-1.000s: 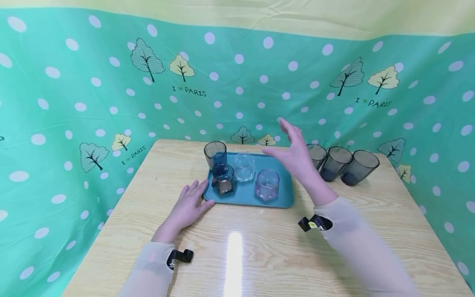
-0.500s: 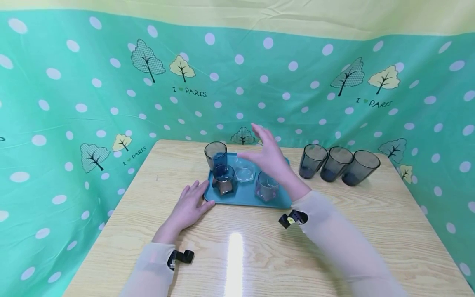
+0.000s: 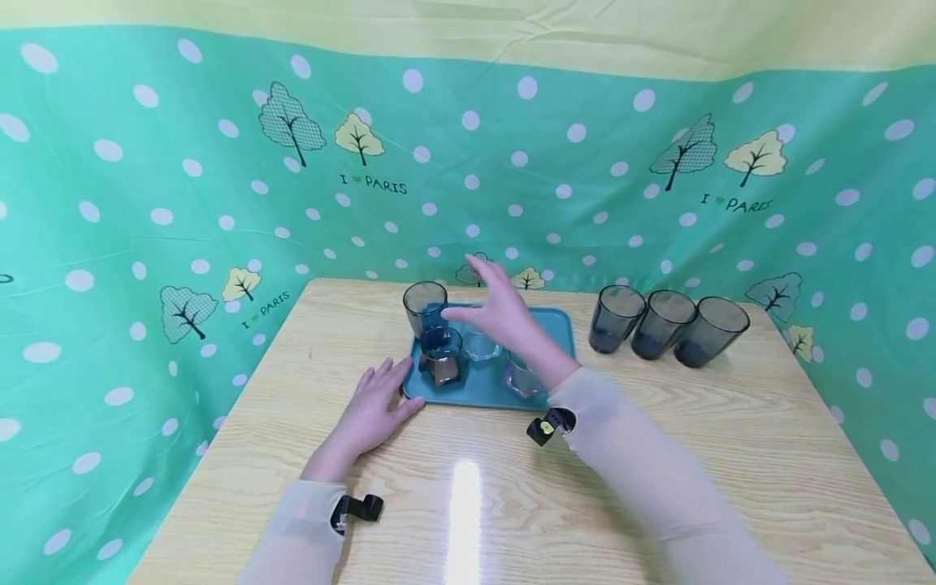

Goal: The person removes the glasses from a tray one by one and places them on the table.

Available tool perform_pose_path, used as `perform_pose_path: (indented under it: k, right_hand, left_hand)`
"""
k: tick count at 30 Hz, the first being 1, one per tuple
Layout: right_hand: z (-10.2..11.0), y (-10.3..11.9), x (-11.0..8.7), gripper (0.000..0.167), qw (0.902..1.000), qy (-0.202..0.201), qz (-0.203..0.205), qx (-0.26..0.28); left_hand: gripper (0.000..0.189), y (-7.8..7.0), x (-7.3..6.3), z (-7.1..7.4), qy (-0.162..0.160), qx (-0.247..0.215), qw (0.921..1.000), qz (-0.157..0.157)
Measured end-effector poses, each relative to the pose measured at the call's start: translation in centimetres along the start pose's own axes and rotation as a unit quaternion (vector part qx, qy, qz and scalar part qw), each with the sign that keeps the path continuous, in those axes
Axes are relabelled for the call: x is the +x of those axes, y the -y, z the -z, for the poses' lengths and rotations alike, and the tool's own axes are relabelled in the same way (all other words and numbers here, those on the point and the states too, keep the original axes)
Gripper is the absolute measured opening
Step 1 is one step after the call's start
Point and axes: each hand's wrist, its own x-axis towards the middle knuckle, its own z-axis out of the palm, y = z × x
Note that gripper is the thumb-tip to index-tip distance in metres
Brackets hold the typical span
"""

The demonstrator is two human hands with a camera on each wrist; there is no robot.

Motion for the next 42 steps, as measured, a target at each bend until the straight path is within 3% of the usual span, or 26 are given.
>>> perform_pose_path:
  k: [18,42]
  right_hand:
    - [-3.1,0.5,1.6,0.106,0.9986,0.035,-0.014,-0.037]
    - [-5.5,-0.3,2.4,0.100,0.9972,0.036,-0.011,-0.065]
  left_hand:
    - [0.083,0.0,-0.1,-0.1,-0.002,-0.003,1.0000,-0.005]
    - [0.082,-0.2,-0.1,0.0,-0.013,0.000,0.9998,-0.015]
